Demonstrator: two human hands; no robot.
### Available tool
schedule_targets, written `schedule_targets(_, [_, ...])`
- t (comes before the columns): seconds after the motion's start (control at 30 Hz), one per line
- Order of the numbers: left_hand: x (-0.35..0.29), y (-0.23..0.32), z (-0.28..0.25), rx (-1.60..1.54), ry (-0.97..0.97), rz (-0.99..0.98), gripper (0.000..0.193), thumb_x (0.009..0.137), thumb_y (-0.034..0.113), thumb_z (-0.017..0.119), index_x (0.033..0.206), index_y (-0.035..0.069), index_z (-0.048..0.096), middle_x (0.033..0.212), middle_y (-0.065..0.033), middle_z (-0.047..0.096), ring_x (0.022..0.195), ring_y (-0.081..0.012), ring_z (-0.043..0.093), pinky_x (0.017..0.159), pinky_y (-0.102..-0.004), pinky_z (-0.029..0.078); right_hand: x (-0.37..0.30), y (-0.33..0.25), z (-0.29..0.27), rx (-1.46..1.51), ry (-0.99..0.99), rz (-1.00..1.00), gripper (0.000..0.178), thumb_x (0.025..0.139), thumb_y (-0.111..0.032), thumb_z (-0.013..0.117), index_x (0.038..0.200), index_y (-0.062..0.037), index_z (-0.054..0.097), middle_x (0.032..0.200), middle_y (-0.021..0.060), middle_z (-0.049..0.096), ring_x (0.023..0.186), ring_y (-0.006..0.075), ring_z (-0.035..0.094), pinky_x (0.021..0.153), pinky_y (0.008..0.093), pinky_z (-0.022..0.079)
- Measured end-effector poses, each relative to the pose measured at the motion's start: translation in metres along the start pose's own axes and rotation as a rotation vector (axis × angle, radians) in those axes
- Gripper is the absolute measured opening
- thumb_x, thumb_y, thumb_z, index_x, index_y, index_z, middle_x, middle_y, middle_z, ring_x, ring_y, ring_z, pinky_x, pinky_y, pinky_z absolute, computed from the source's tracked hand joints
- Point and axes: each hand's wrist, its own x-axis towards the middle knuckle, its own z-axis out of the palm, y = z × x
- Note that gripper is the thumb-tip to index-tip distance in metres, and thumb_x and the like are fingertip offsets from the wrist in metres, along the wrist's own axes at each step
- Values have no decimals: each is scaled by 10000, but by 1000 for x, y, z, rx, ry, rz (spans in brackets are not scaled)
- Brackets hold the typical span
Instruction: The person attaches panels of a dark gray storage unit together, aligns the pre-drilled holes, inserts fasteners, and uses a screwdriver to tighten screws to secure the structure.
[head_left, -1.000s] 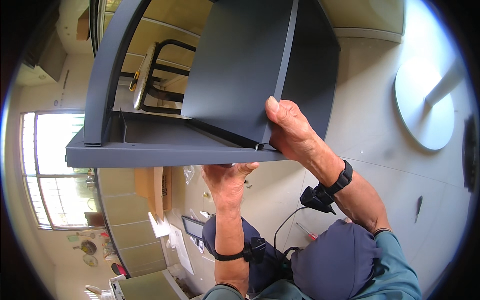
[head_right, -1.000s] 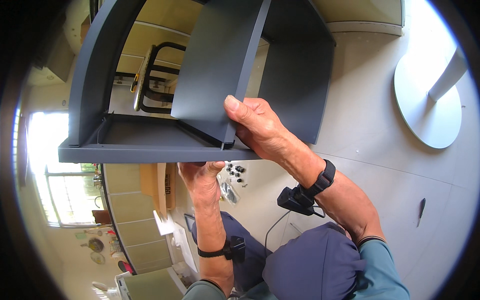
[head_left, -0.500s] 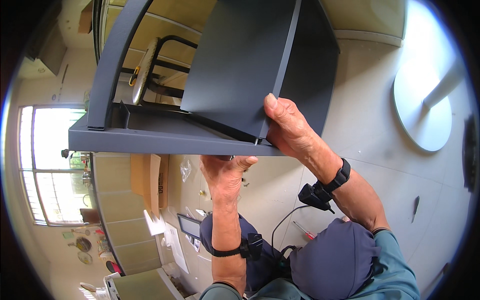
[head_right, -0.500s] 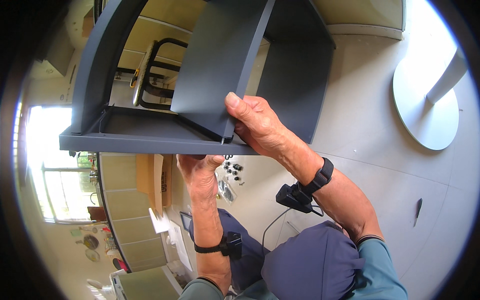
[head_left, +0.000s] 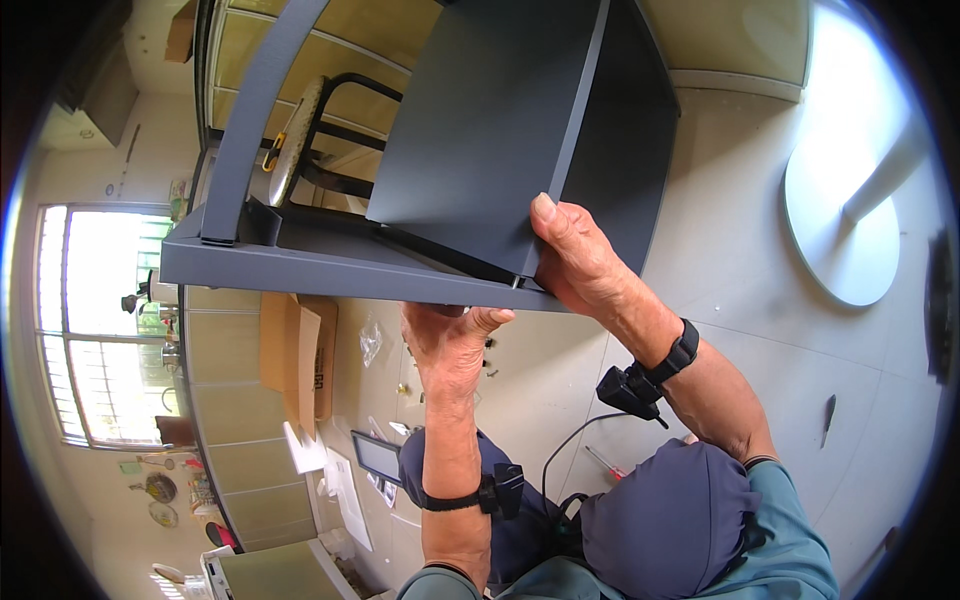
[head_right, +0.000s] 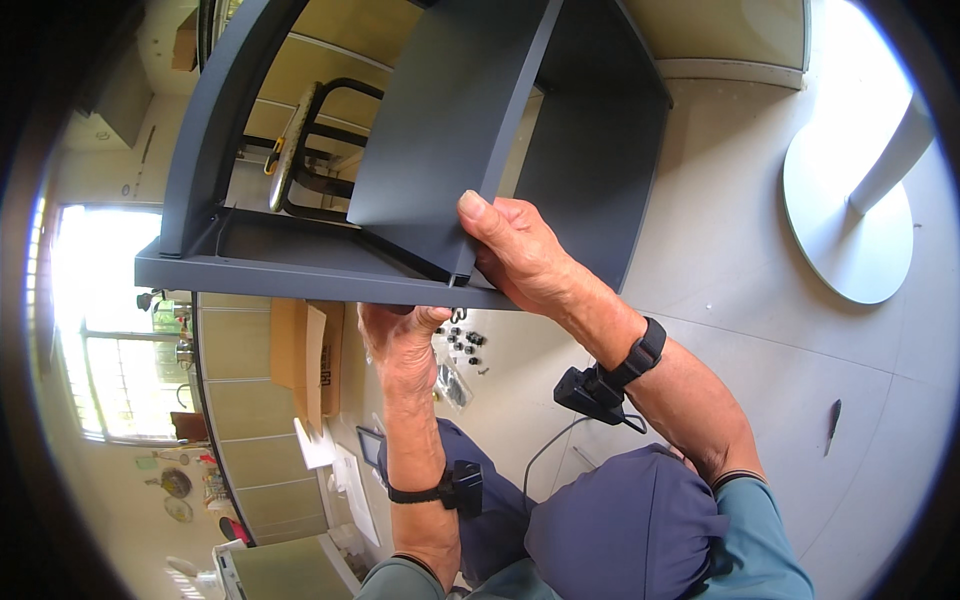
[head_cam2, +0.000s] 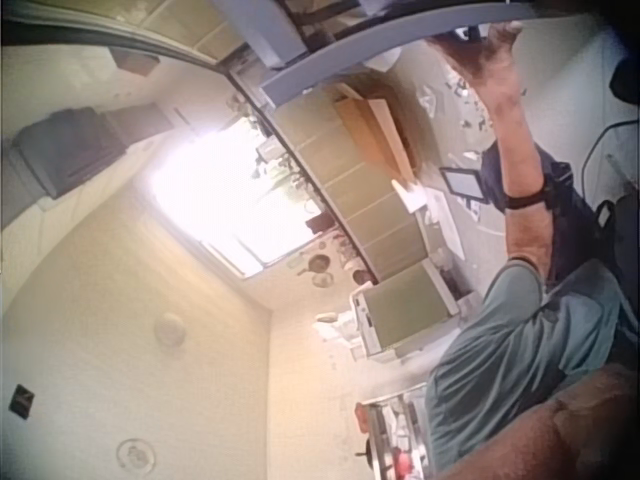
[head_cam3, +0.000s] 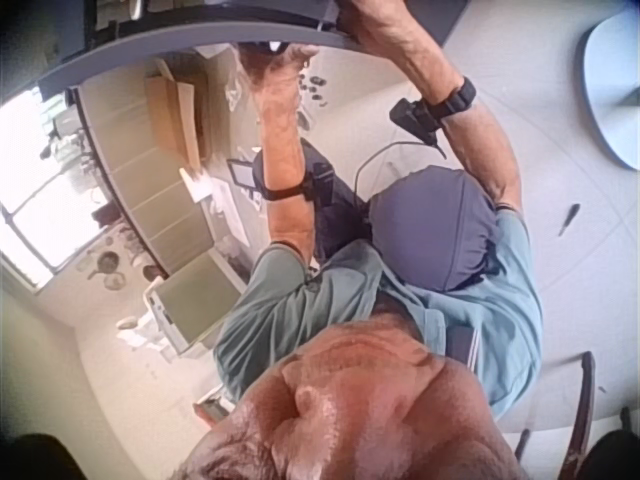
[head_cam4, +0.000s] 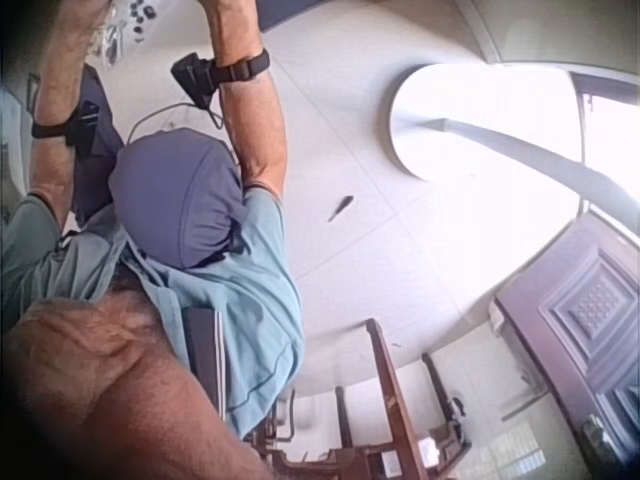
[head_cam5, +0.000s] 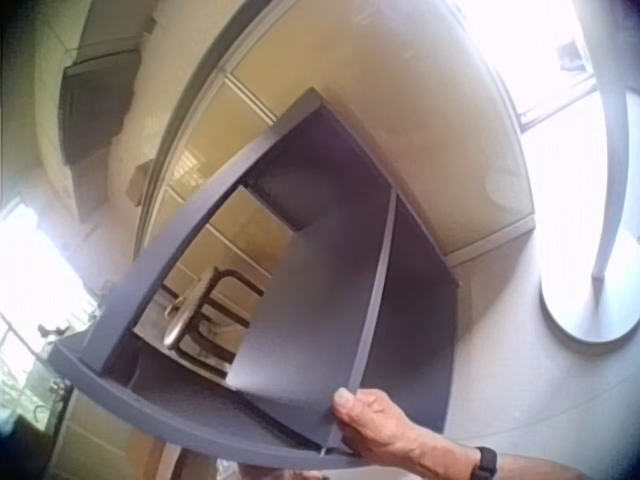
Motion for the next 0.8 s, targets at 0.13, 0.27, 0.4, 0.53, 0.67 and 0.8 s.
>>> schedule_targets(0.13, [3,-4,-3,42,13,11,808,498,254,952,1136,-10,532,1036,-63,618,949,-174,575,890,-296,470,-1,-2,3,-5,-17,18,433,917,-501,584,769,-100,518,758,-14,513,689,79,482,629,261,445])
schedule_targets(0.27, [3,-2,-1,1,20,0,810,498,265,952,1134,-9,530,1034,-62,618,951,-175,574,887,-296,470,-3,-11,18,14,36,18,436,925,-490,573,815,-69,551,807,22,572,747,100,551,699,276,497])
schedule_targets(0.4, [4,-1,-2,13,15,-1,811,490,257,954,1131,-5,531,1036,-60,615,948,-178,575,887,-299,470,-2,-8,13,22,29,11,440,924,-489,575,857,-54,573,809,17,569,743,94,547,691,271,495])
schedule_targets(0.53, [5,-6,-5,42,19,2,812,489,252,955,1133,-4,532,1028,-59,616,942,-177,575,884,-297,471,-1,-2,6,-3,-23,12,443,921,-490,581,885,-48,584,816,9,571,736,83,540,671,252,483])
schedule_targets(0.67, [4,-5,-2,-49,21,16,810,490,260,954,1131,-3,533,1033,-62,616,940,-178,574,877,-291,472,-3,-5,11,-14,1,21,418,919,-483,588,855,-70,573,799,-9,558,720,65,520,641,228,457])
schedule_targets(0.8, [2,-8,2,6,113,83,813,485,242,957,1128,-9,528,1005,-53,601,942,-188,573,876,-297,476,-2,-1,4,-5,-10,31,406,923,-473,588,856,-73,577,794,-15,553,716,57,511,637,219,449])
